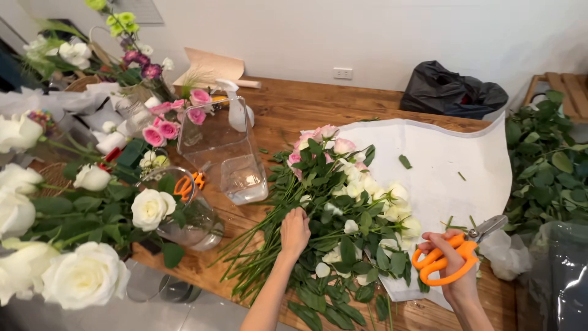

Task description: The person trims the stems of white roses using orange-handled shears and places the cut flowers into a glass vase. The person repeatedly picks up roses, cuts the stems, and arranges them in the vase.

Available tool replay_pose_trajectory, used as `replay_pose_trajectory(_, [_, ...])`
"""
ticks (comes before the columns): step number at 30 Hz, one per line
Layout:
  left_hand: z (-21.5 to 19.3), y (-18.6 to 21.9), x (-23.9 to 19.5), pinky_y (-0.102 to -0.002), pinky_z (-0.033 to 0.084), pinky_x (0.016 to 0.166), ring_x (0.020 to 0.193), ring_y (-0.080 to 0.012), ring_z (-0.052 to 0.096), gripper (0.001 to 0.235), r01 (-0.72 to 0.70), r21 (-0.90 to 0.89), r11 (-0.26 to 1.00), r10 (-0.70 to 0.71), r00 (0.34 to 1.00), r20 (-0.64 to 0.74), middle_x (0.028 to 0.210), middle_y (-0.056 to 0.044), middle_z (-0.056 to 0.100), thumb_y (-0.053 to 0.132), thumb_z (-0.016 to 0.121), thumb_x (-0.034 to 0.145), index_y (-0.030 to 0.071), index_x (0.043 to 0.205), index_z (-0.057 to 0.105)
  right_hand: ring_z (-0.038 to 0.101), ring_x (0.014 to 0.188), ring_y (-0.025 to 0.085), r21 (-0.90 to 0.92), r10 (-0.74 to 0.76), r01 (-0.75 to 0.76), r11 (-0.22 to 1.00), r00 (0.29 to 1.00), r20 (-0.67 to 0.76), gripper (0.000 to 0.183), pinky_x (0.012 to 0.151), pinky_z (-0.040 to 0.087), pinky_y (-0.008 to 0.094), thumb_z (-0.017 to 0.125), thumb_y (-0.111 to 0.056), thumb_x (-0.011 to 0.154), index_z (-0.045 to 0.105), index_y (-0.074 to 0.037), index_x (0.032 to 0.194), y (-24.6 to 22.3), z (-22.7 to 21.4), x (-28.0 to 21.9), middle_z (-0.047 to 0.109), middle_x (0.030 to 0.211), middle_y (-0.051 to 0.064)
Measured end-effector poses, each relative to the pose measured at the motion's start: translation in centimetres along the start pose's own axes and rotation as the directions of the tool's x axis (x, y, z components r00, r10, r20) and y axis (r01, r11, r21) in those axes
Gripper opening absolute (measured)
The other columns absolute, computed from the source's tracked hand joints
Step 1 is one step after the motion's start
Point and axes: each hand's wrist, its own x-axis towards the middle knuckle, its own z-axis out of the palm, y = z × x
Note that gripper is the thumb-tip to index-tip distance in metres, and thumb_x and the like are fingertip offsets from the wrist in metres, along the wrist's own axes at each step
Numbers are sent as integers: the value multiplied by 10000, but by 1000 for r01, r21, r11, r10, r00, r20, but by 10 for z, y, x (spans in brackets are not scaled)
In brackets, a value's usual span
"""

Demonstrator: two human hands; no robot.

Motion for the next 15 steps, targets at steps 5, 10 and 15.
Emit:
replay_pose_trajectory(5, [-56, 23, 12, -422, 374, 608, 716, -280, 556, 164, 193, -184, 964, -151, 964, 220, 783, -46, 567, 320, 598, 957, 159, 940, 570, 652, 727, 265, 18, -25, 25, 1000, 1000, 13, 157, 788, 554, 398, 632, -34, 918, 504, -115, 956, 23, 8, -5, 668, 960, 219])
replay_pose_trajectory(10, [-69, 49, 22, -267, 324, 617, 597, -98, 416, 202, 128, -678, 724, 46, 972, 232, 629, 23, 525, 228, 674, 963, 109, 801, 694, 620, 459, 251, -101, 38, -22, 995, 986, 161, 318, 466, 568, 393, 621, -232, 981, 668, 62, 870, 57, 25, -23, 696, 691, 176])
replay_pose_trajectory(15, [-62, 118, 47, -235, 170, 407, 414, -70, 258, 226, 201, -951, 233, 201, 947, 249, 549, 26, 413, 252, 495, 1068, 109, 904, 554, 499, 335, 203, -51, 278, -287, 957, 849, 450, 477, 302, 436, 347, 443, -478, 994, 597, -27, 991, 104, 13, -41, 608, 574, 160])
